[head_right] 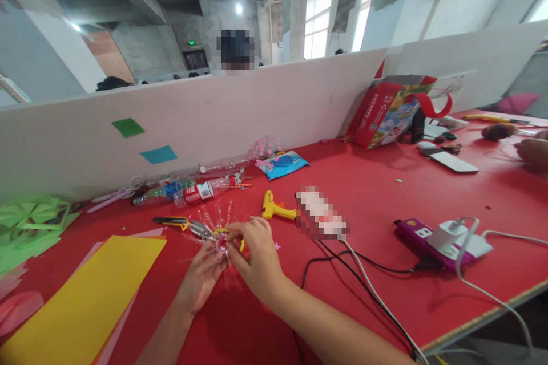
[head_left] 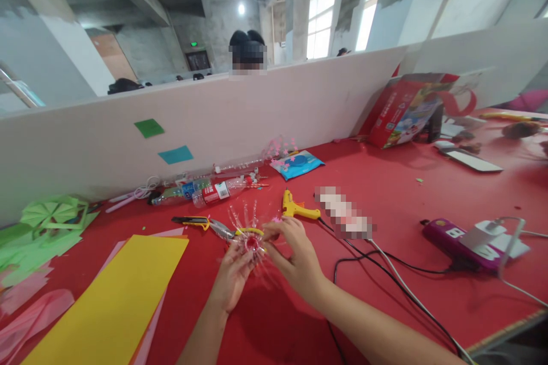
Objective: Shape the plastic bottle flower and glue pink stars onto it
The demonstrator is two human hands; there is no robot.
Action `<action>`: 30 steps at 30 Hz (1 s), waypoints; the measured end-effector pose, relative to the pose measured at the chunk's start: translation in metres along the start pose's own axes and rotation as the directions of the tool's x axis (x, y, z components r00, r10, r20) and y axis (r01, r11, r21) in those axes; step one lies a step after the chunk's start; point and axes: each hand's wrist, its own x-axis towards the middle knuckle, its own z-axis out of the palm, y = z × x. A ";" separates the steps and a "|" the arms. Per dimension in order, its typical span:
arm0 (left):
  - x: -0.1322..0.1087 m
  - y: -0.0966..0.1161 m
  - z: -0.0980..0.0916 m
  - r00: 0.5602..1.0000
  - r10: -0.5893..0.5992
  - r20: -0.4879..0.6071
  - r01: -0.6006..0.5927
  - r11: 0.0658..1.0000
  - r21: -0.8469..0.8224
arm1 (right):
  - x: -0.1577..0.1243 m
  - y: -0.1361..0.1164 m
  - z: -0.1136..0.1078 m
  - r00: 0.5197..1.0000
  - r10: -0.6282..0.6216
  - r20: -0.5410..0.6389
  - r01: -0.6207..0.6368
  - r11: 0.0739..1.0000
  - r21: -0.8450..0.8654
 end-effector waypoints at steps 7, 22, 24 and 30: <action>0.001 -0.001 -0.002 1.000 0.002 0.016 -0.002 1.000 -0.010 | 0.000 0.000 -0.001 0.999 -0.050 -0.022 0.049 0.998 -0.043; 0.001 0.000 -0.002 1.000 0.016 -0.018 -0.016 1.000 -0.022 | 0.002 -0.006 -0.007 0.991 -0.117 -0.059 0.111 0.988 -0.103; 0.001 0.000 -0.002 1.000 0.028 -0.002 -0.028 0.999 -0.016 | 0.001 -0.006 -0.006 0.991 -0.118 -0.057 0.110 0.986 -0.122; 0.000 -0.001 -0.002 0.999 0.042 0.007 -0.042 0.999 0.023 | 0.000 -0.005 -0.005 0.995 -0.080 -0.054 0.073 0.989 -0.128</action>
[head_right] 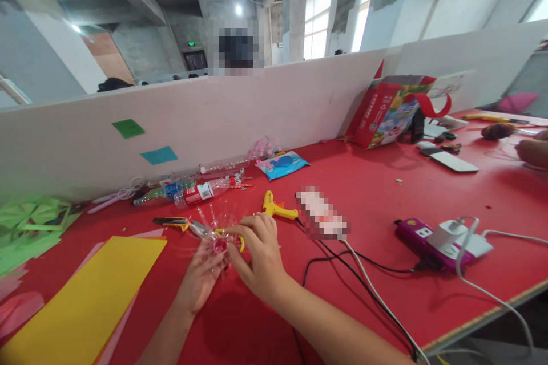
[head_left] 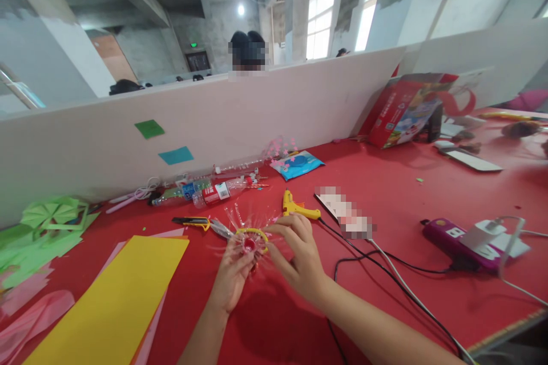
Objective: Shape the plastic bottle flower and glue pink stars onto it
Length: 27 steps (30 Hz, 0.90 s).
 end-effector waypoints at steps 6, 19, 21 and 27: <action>0.001 -0.002 -0.003 1.000 0.022 -0.021 -0.022 1.000 0.009 | -0.001 0.001 0.002 0.999 0.007 0.032 -0.007 1.000 -0.002; 0.001 0.000 -0.002 1.000 0.025 0.005 -0.025 0.999 -0.025 | 0.001 0.004 -0.004 0.999 0.038 -0.011 -0.036 0.992 0.120; 0.001 0.001 -0.003 1.000 -0.005 0.007 0.005 0.999 -0.047 | 0.003 0.008 -0.005 0.996 0.081 -0.037 -0.074 0.986 0.149; 0.002 0.002 -0.006 0.996 -0.082 -0.020 0.078 0.987 -0.140 | 0.012 0.017 -0.010 0.988 0.124 -0.095 -0.104 0.977 0.188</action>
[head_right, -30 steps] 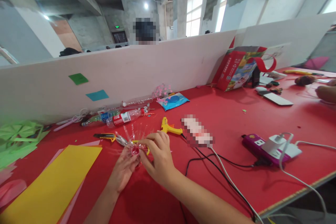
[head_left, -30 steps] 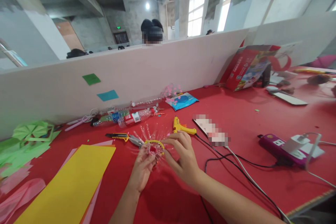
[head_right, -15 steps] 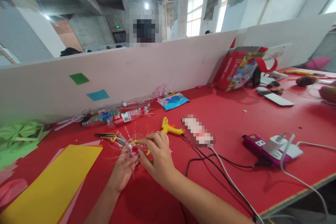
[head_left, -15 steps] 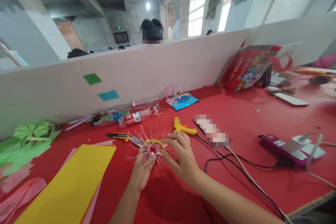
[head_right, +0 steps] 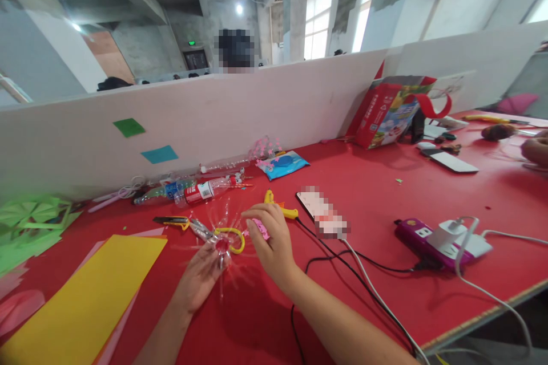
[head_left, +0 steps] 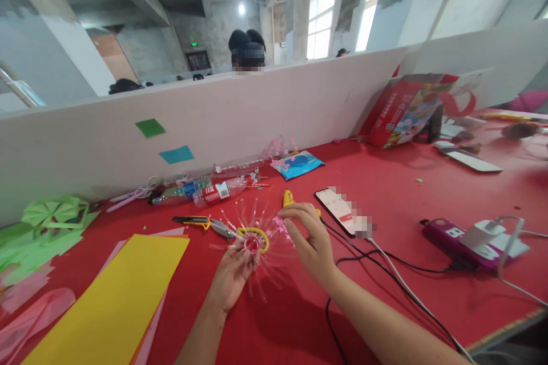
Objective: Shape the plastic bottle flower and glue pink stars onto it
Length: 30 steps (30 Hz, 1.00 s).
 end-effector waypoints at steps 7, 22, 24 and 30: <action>0.001 0.005 -0.004 0.999 -0.011 0.050 0.014 0.998 -0.057 | -0.002 -0.006 -0.001 0.991 -0.106 0.080 0.106 0.994 0.007; 0.003 0.003 -0.007 0.989 -0.131 0.061 0.139 0.977 -0.162 | -0.011 -0.012 0.008 0.972 -0.156 0.176 0.170 0.983 -0.068; 0.003 0.003 -0.006 0.989 -0.133 0.066 0.142 0.979 -0.147 | -0.011 -0.013 0.008 0.975 -0.140 0.170 0.155 0.985 -0.075; 0.002 0.002 -0.005 0.990 -0.102 0.095 0.112 0.988 -0.109 | -0.013 -0.012 0.008 0.990 -0.035 0.139 0.043 0.998 -0.052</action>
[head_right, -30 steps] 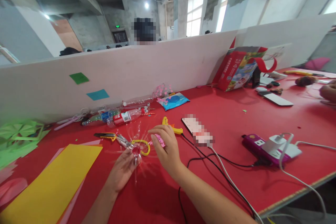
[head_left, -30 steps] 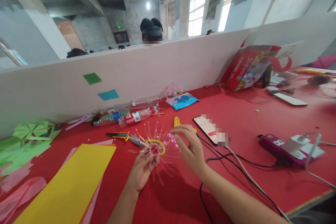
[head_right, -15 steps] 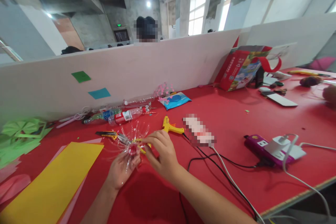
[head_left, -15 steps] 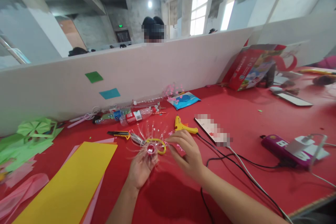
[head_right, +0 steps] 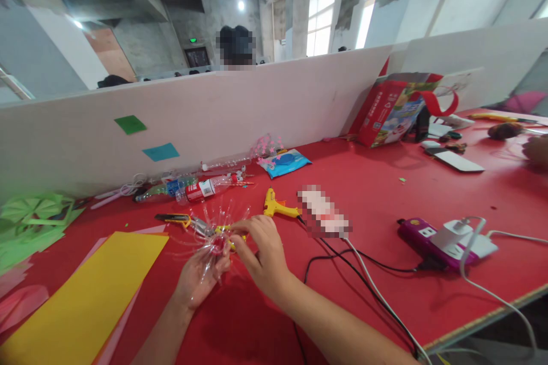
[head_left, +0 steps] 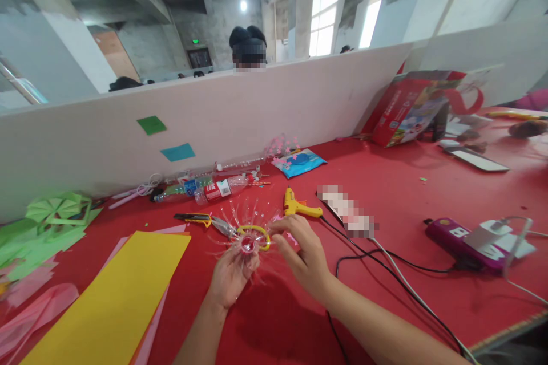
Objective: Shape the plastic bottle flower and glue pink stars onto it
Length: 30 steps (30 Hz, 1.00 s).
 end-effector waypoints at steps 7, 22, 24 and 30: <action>0.001 -0.001 -0.002 1.000 -0.022 -0.014 0.023 1.000 0.006 | 0.001 0.002 0.003 0.995 0.102 0.020 -0.102 0.994 0.025; 0.001 0.001 -0.003 0.999 -0.035 -0.003 0.035 0.999 -0.015 | 0.000 0.005 0.006 0.992 0.099 0.073 -0.105 0.991 0.082; 0.000 0.002 -0.001 0.999 -0.039 0.013 0.040 0.999 -0.035 | 0.001 0.004 0.005 0.993 0.090 0.077 -0.096 0.992 0.084; -0.001 0.003 0.000 0.999 -0.052 0.010 0.052 0.998 -0.030 | 0.002 0.004 0.003 0.992 0.092 0.085 -0.100 0.991 0.090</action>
